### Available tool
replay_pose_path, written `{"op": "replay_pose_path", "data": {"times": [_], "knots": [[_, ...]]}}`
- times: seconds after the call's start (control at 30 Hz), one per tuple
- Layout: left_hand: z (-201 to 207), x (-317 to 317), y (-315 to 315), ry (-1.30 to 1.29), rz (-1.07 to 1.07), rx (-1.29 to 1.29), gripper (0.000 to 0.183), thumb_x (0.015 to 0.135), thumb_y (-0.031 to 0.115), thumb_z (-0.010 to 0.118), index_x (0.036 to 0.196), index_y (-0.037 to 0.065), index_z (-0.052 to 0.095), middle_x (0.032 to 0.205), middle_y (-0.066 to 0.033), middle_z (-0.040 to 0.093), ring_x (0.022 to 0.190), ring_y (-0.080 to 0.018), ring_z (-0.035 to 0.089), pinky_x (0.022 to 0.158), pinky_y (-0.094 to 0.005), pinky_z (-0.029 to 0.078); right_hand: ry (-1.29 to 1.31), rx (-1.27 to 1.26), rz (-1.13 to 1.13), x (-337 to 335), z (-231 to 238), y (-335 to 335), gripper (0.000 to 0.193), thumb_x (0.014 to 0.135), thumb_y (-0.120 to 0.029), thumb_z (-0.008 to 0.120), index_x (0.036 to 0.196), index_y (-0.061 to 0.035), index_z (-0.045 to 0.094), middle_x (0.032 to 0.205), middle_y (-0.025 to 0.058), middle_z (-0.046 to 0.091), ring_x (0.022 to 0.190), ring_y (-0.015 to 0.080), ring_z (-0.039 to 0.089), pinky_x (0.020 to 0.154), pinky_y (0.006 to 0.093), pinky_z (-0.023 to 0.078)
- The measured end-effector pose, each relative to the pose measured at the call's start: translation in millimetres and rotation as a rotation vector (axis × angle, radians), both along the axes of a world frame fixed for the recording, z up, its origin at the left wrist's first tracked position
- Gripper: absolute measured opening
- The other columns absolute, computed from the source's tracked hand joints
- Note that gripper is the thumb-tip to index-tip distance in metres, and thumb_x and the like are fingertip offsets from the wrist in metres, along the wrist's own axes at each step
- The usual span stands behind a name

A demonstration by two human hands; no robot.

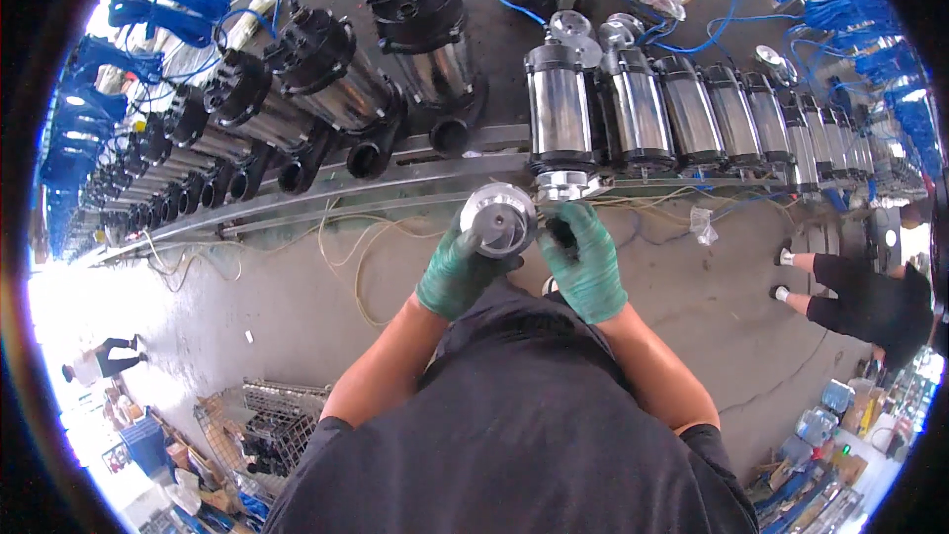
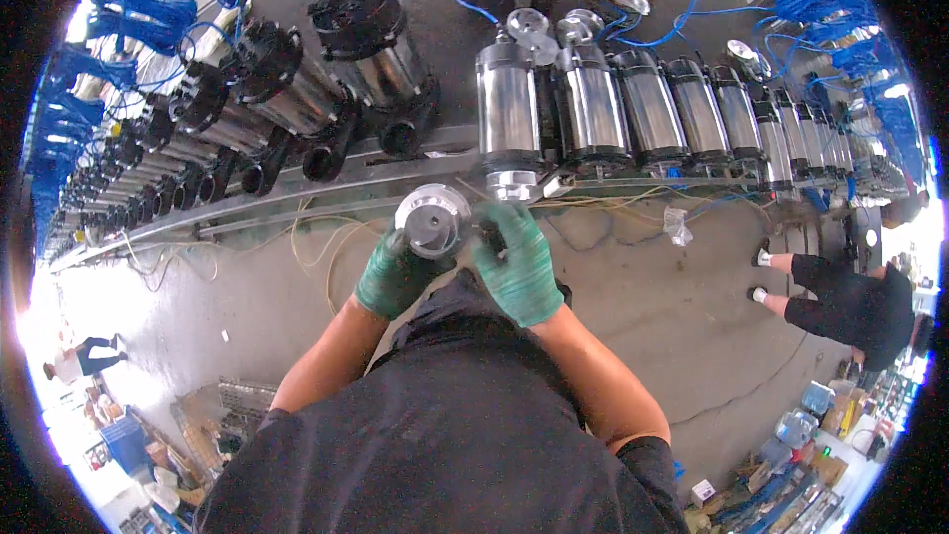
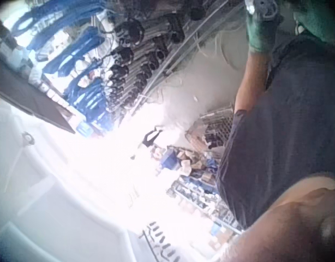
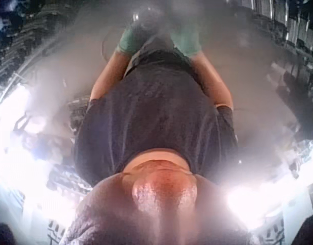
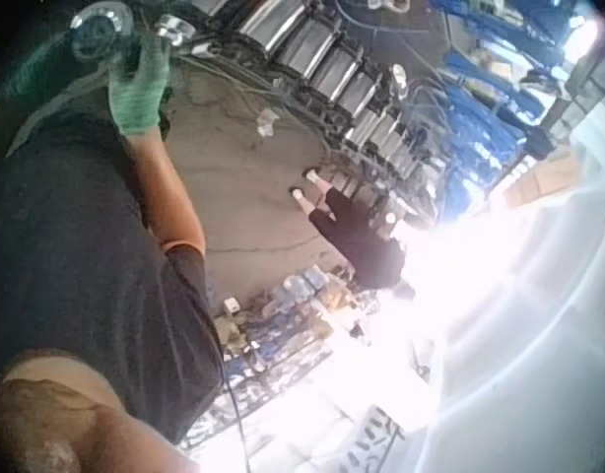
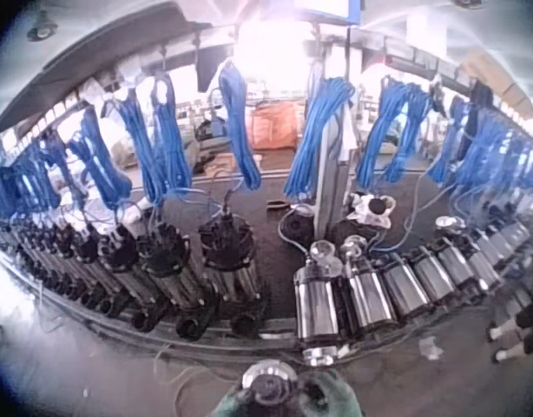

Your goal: The person connects wires to a row of pumps using pliers, carries a crate of metal discs from a storage area, and places the discs onto the top of each pump one by one.

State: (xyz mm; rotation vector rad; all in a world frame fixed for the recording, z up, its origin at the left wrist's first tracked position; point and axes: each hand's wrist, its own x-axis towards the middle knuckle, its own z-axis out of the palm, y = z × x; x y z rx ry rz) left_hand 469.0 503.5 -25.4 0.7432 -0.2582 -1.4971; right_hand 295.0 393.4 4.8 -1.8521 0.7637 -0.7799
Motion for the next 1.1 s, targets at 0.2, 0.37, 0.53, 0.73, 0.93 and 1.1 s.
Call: {"op": "replay_pose_path", "data": {"times": [0.2, 0.37, 0.53, 0.73, 0.93, 1.1], "knots": [[31.0, -34.8, -48.7, -0.167, 0.025, -0.090, 0.064, 0.102, 0.048, 0.054, 0.151, 0.009, 0.036, 0.146, -0.0126, 0.048, 0.133, -0.0286, 0.050, 0.111, -0.0464, 0.044, 0.010, 0.110, -0.048, -20.6, -7.2, -16.8, 0.056, 0.084, -0.015, 0.081, 0.131, -0.0087, 0.051, 0.113, 0.0138, 0.059, 0.095, 0.0223, 0.061, 0.076, 0.0365, 0.054], [3.4, -63.0, -70.4, -0.785, -0.088, -0.230, 0.045, 0.108, 0.029, 0.047, 0.144, 0.004, 0.037, 0.134, -0.0106, 0.049, 0.118, -0.0210, 0.051, 0.100, -0.0347, 0.045, -0.094, 0.664, -0.188, -44.0, -11.2, -28.6, 0.047, 0.097, -0.029, 0.069, 0.130, -0.0041, 0.045, 0.116, 0.0121, 0.061, 0.098, 0.0187, 0.063, 0.082, 0.0342, 0.054], [-1.0, -80.2, -119.3, -1.155, -0.310, -0.345, 0.049, 0.096, 0.015, 0.063, 0.140, 0.004, 0.044, 0.133, -0.0210, 0.051, 0.121, -0.0375, 0.054, 0.104, -0.0459, 0.045, -0.330, 0.848, -0.330, -85.2, -48.0, -48.2, 0.040, 0.098, -0.022, 0.067, 0.127, -0.0033, 0.048, 0.119, 0.0122, 0.061, 0.100, 0.0199, 0.066, 0.081, 0.0375, 0.059], [2.7, -69.0, -189.5, -1.784, -0.222, -0.553, 0.058, 0.084, 0.016, 0.073, 0.137, 0.005, 0.051, 0.136, -0.0208, 0.054, 0.128, -0.0445, 0.051, 0.106, -0.0515, 0.044, -0.525, 0.703, -0.747, -119.7, -127.9, -78.6, 0.055, 0.085, -0.009, 0.078, 0.127, -0.0030, 0.043, 0.117, 0.0112, 0.058, 0.101, 0.0201, 0.062, 0.083, 0.0332, 0.058], [-8.0, -69.7, -236.2, -2.167, -0.542, -0.365, 0.066, 0.091, 0.020, 0.064, 0.153, 0.018, 0.040, 0.155, -0.0147, 0.042, 0.146, -0.0412, 0.035, 0.117, -0.0587, 0.031, -0.354, 0.554, -0.843, -121.3, -178.6, -100.4, 0.061, 0.079, -0.010, 0.085, 0.125, -0.0036, 0.046, 0.115, 0.0067, 0.058, 0.101, 0.0157, 0.058, 0.087, 0.0302, 0.052], [-14.8, -77.2, -249.5, -2.284, -0.667, -0.309, 0.067, 0.093, 0.021, 0.061, 0.155, 0.027, 0.037, 0.158, -0.0131, 0.040, 0.148, -0.0401, 0.033, 0.116, -0.0663, 0.026, -0.256, 0.470, -0.740, -118.2, -172.3, -105.7, 0.056, 0.081, -0.003, 0.081, 0.125, -0.0053, 0.046, 0.117, 0.0063, 0.059, 0.108, 0.0160, 0.059, 0.092, 0.0313, 0.053]]}}
